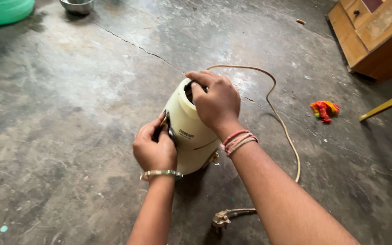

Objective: The person cleans the interior and exterior of a small white electric appliance using a dark cloth. They wipe the inside of the opening, then the top and sides of the unit, and finally the lid area.

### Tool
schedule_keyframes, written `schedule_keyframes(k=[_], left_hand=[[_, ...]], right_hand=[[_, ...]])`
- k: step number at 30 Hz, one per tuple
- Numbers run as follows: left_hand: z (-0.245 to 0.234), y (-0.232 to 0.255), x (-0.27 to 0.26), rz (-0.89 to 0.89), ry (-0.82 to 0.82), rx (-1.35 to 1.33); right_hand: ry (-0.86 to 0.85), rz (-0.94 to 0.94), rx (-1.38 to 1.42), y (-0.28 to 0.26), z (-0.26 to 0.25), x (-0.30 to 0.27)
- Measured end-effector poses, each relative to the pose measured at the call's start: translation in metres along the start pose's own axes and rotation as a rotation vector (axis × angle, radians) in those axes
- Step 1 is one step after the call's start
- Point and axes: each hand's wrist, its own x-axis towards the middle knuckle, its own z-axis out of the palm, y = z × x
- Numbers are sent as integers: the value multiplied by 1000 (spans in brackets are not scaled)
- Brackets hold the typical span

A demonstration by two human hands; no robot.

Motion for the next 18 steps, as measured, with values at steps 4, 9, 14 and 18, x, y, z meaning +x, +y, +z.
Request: schedule_keyframes(k=[4, 9, 14, 18], left_hand=[[-1, 18, -23, -36, 18, -110], [17, 43, -7, 1, 56, -72], [29, 33, 31, -189, 23, -101], [18, 14, 31, -141, 15, -65]], right_hand=[[-6, 11, 16, 1, 0, 1], [-2, 3, 11, 0, 0, 1], [-12, 7, -3, 2, 1, 0], [2, 1, 1, 0, 1, 0]])
